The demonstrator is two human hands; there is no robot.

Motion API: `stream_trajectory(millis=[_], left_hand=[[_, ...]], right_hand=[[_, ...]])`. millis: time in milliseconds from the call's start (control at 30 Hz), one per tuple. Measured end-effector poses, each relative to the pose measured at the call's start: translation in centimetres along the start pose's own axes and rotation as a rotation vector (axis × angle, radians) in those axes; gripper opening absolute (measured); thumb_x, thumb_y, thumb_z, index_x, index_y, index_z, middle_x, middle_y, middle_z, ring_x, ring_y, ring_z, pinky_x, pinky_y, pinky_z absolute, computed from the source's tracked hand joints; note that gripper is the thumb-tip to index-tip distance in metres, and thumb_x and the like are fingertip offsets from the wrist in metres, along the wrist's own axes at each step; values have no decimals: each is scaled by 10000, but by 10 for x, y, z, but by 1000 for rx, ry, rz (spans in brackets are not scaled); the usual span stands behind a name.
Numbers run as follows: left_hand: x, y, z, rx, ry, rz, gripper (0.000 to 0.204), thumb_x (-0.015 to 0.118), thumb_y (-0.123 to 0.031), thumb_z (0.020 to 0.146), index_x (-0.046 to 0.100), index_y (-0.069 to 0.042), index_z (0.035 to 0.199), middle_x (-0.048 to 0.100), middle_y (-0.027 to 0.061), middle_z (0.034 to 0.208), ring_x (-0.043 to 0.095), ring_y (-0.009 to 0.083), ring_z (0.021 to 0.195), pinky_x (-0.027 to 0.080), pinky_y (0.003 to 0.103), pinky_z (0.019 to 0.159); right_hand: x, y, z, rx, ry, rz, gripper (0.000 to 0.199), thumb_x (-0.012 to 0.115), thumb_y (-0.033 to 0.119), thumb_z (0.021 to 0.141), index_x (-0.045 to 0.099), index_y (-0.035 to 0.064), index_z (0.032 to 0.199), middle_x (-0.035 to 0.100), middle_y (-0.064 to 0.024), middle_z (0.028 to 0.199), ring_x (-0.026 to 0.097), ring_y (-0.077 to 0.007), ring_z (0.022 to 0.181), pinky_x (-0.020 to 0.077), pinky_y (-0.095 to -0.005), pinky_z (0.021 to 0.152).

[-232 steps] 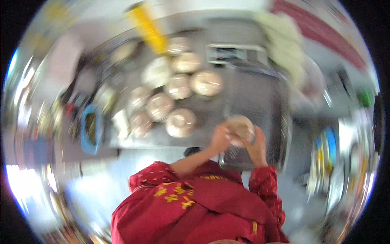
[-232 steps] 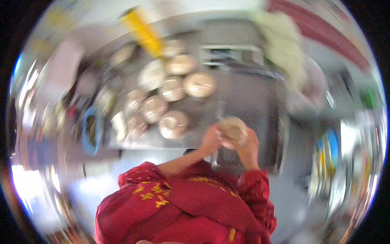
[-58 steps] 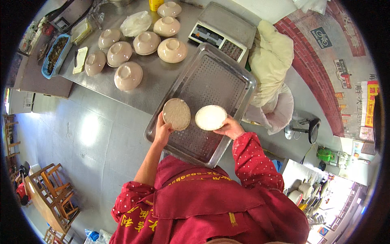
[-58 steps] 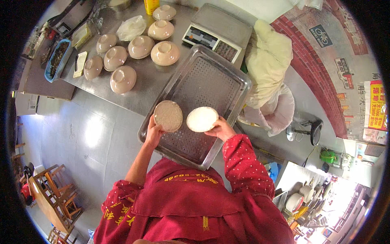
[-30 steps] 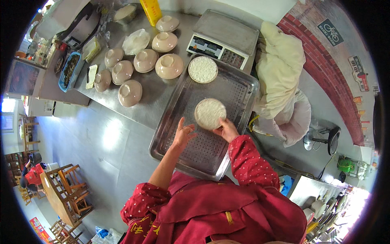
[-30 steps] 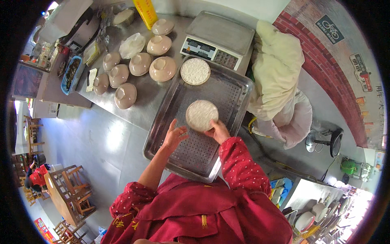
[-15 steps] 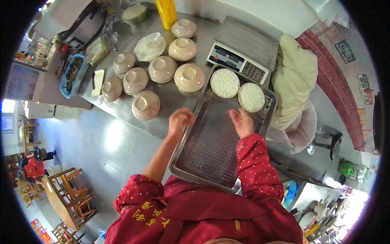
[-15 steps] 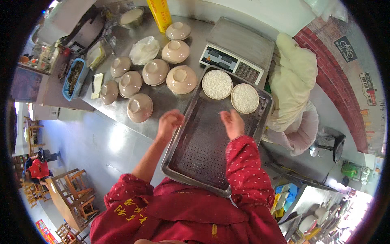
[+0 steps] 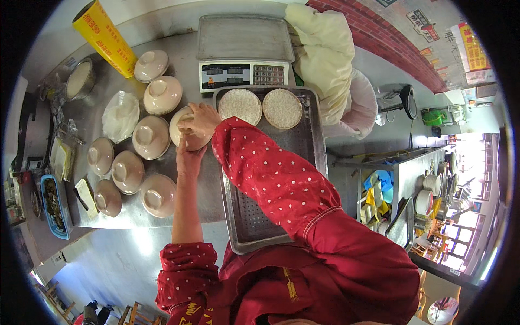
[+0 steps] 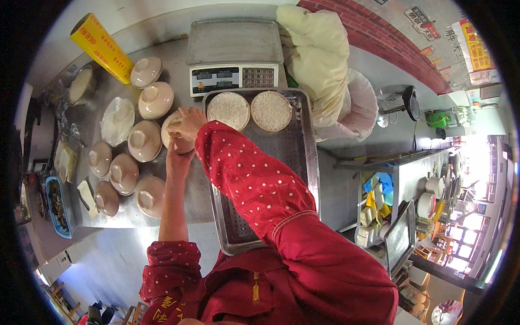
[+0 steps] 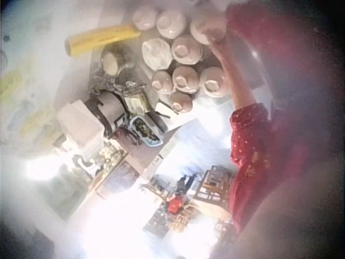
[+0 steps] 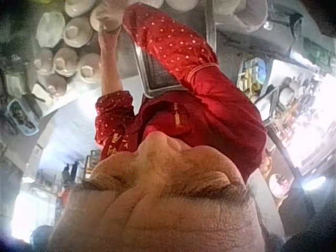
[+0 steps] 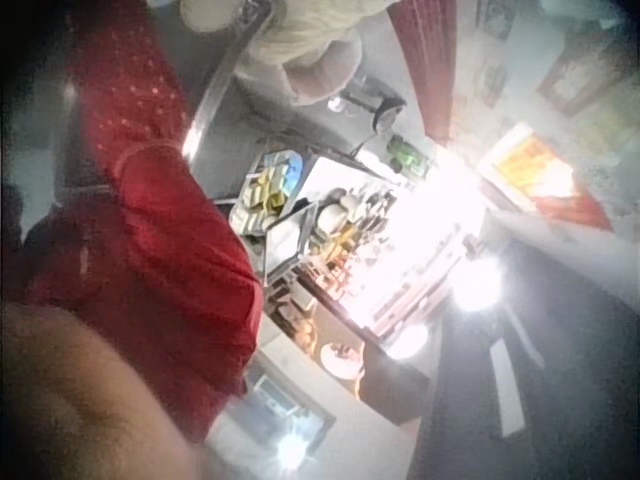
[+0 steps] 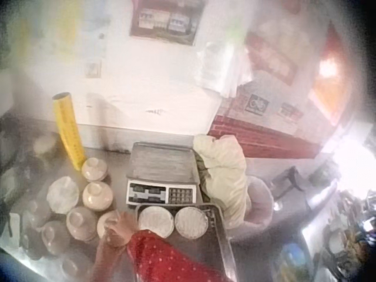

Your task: The person scoops cooked rice from a large container into small bowls and places them on perforated metal trays. The person moves between the dining area and kitchen, retrieves trays, and repeatedly fills bowls with rice before arranging them on trays.

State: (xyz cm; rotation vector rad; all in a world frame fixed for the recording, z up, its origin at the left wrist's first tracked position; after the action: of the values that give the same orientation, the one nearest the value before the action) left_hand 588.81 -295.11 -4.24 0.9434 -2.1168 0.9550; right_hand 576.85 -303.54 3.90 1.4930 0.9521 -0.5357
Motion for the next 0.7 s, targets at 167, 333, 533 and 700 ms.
stream_trajectory(millis=[167, 333, 533, 700], left_hand=[[-16, 6, -13, 109, -15, 92, 560, 599, -354, 954, 355, -139, 1411, 415, 136, 1436, 465, 353, 1284, 474, 539, 969], [-31, 17, -65, 58, -125, 124, 537, 594, -369, 950, 365, -172, 1394, 454, 122, 1390, 511, 321, 1233, 502, 505, 901], [11, 37, -165, 300, -63, 282, 542, 628, -420, 897, 471, -88, 1296, 614, 69, 1141, 642, 186, 915, 528, 302, 671], [46, 112, -208, 197, -202, 485, 663, 727, -192, 799, 390, -30, 1346, 586, 138, 1185, 665, 246, 950, 600, 367, 742]], right_hand=[[-2, 0, -47, 40, -80, 101, 877, 707, 557, 724, 461, 23, 1374, 550, -276, 1209, 497, -443, 1174, 404, -512, 995], [-7, 16, -100, 8, -89, 151, 820, 754, 440, 687, 477, 74, 1366, 538, -240, 1230, 507, -431, 1141, 411, -522, 972], [-46, 52, -187, -193, -330, 341, 720, 809, 318, 669, 531, 46, 1274, 550, -199, 1178, 502, -394, 1106, 396, -494, 956], [-76, -4, -277, -104, -307, 429, 722, 835, 289, 650, 547, 40, 1263, 590, -195, 1153, 522, -388, 1088, 400, -507, 951]])
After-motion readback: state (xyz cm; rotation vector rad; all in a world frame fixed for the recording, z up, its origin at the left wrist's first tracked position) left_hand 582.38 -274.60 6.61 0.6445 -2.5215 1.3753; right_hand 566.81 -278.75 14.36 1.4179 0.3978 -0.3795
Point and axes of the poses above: each hand's wrist, its own z-axis towards the middle knuckle, its own x-axis out of the palm, y = z × x, the point moved 4 cm from there along z, towards the middle knuckle
